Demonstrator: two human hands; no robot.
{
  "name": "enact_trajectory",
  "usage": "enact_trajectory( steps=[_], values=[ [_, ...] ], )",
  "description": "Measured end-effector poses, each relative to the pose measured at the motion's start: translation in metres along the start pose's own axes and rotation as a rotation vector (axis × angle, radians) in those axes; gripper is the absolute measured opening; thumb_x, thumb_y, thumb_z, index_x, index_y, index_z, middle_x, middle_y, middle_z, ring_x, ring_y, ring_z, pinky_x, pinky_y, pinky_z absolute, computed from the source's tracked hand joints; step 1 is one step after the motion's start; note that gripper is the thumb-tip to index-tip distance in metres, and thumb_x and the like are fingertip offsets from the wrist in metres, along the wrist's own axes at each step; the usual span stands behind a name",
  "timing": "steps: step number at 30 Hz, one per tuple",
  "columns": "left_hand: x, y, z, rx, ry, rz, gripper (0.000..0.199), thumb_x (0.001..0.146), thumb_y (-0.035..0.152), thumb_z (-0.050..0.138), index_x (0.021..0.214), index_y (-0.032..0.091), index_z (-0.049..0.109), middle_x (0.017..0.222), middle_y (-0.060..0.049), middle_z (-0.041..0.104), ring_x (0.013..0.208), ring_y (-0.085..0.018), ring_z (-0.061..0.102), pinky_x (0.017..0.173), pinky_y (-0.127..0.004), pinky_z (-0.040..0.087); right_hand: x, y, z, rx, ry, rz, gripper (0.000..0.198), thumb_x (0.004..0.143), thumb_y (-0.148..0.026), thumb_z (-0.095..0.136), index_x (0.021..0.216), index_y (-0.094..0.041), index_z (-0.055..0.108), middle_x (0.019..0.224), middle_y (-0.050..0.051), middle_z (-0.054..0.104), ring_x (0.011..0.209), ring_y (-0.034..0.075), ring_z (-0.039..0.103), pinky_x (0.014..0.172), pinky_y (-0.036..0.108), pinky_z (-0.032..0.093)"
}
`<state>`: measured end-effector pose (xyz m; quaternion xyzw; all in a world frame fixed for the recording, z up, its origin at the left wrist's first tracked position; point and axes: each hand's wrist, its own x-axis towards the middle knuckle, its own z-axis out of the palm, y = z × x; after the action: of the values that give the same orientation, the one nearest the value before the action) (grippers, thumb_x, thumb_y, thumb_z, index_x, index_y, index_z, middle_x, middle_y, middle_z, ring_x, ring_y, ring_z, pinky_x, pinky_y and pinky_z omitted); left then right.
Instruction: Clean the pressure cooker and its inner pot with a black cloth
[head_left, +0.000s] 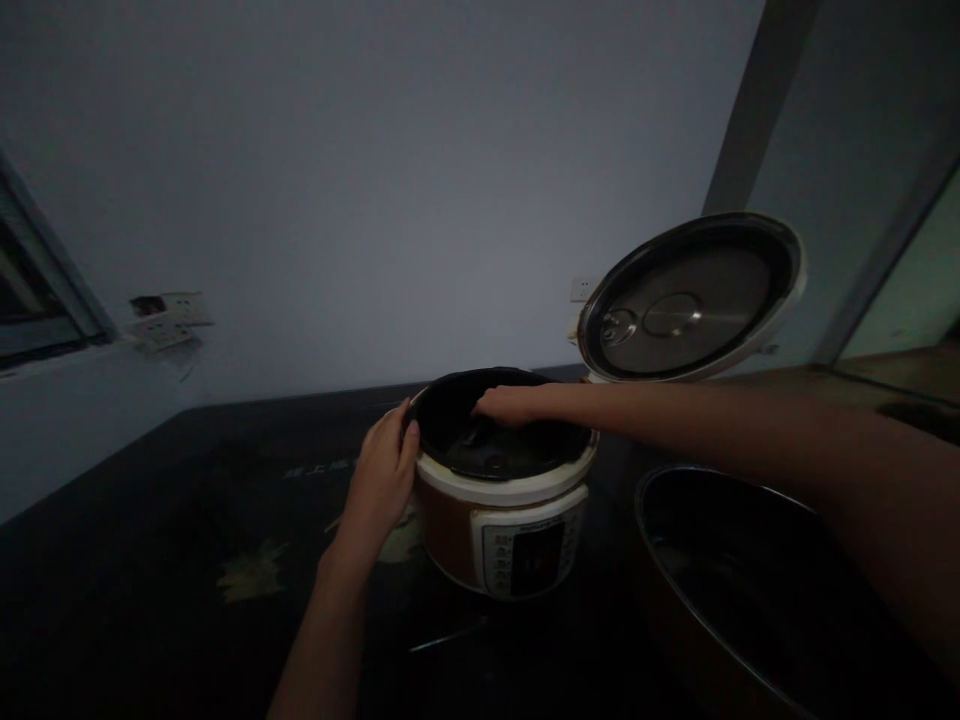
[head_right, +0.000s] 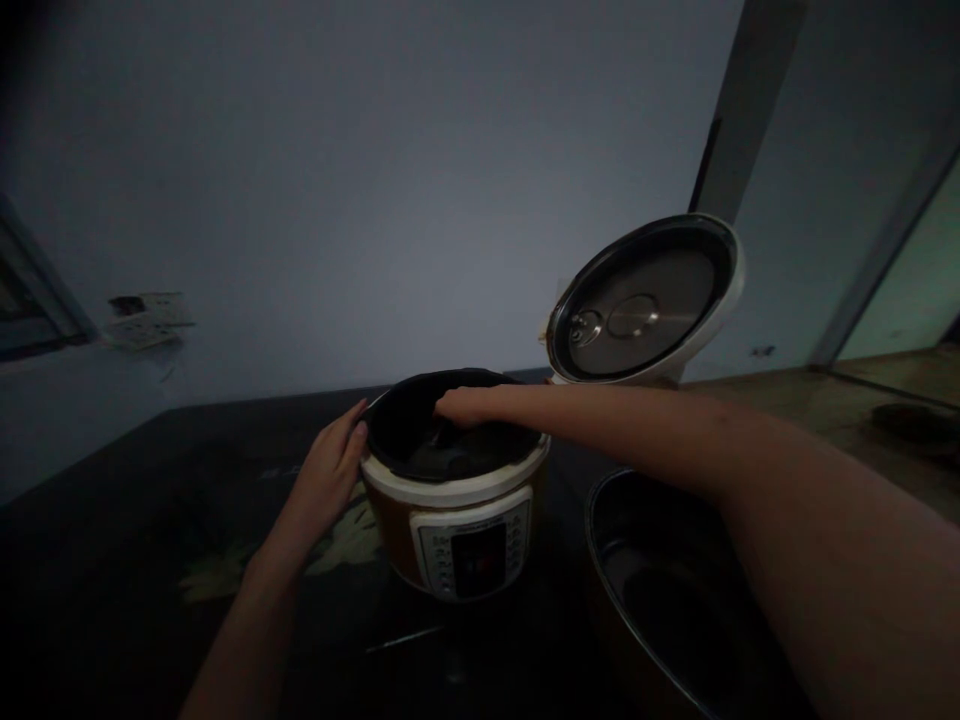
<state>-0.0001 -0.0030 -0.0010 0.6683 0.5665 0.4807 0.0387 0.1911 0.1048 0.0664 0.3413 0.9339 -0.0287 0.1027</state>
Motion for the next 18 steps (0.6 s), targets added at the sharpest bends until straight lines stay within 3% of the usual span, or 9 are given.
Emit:
enact_trajectory(
  steps=[3, 6, 10, 13, 18],
  values=[
    [0.000, -0.001, 0.000, 0.002, -0.003, 0.008, 0.055, 0.096, 0.045, 0.032, 0.135, 0.011, 0.051, 0.137, -0.018, 0.056, 0.131, -0.027, 0.048, 0.112, -0.050, 0.034, 0.013, -0.003, 0.003, 0.002, -0.003, 0.025, 0.040, 0.080, 0.004, 0.049, 0.114, -0.006, 0.069, 0.118, 0.022, 0.068, 0.107, 0.030, 0.065, 0.093, 0.041, 0.047],
    [0.000, 0.000, 0.000, 0.002, 0.000, 0.017, 0.055, 0.096, 0.045, 0.032, 0.135, 0.012, 0.051, 0.137, -0.017, 0.056, 0.132, -0.027, 0.048, 0.112, -0.049, 0.034, 0.015, -0.016, 0.003, 0.058, -0.062, -0.049, 0.047, 0.078, 0.006, 0.050, 0.118, -0.012, 0.068, 0.122, 0.013, 0.068, 0.110, 0.023, 0.065, 0.095, 0.034, 0.047],
    [-0.001, 0.002, -0.001, 0.001, 0.003, 0.022, 0.053, 0.097, 0.044, 0.032, 0.135, 0.013, 0.052, 0.137, -0.016, 0.057, 0.131, -0.027, 0.048, 0.113, -0.050, 0.034, -0.004, -0.026, -0.002, 0.142, -0.238, -0.200, 0.051, 0.074, 0.007, 0.051, 0.115, -0.016, 0.070, 0.113, 0.004, 0.073, 0.098, 0.016, 0.068, 0.086, 0.024, 0.050],
    [0.000, 0.002, -0.001, -0.009, 0.004, 0.033, 0.051, 0.097, 0.043, 0.033, 0.133, 0.015, 0.053, 0.136, -0.015, 0.058, 0.130, -0.026, 0.050, 0.112, -0.050, 0.034, -0.020, -0.017, -0.008, 0.155, -0.321, -0.236, 0.049, 0.073, 0.009, 0.049, 0.107, -0.015, 0.074, 0.102, 0.003, 0.076, 0.090, 0.015, 0.069, 0.080, 0.023, 0.052],
    [0.000, 0.002, 0.000, -0.017, 0.014, 0.038, 0.049, 0.096, 0.042, 0.034, 0.132, 0.016, 0.054, 0.133, -0.015, 0.060, 0.128, -0.027, 0.051, 0.111, -0.052, 0.034, -0.022, 0.008, -0.010, 0.067, -0.114, -0.111, 0.055, 0.078, 0.009, 0.042, 0.125, -0.010, 0.064, 0.127, 0.014, 0.065, 0.114, 0.021, 0.062, 0.098, 0.033, 0.044]
  ],
)
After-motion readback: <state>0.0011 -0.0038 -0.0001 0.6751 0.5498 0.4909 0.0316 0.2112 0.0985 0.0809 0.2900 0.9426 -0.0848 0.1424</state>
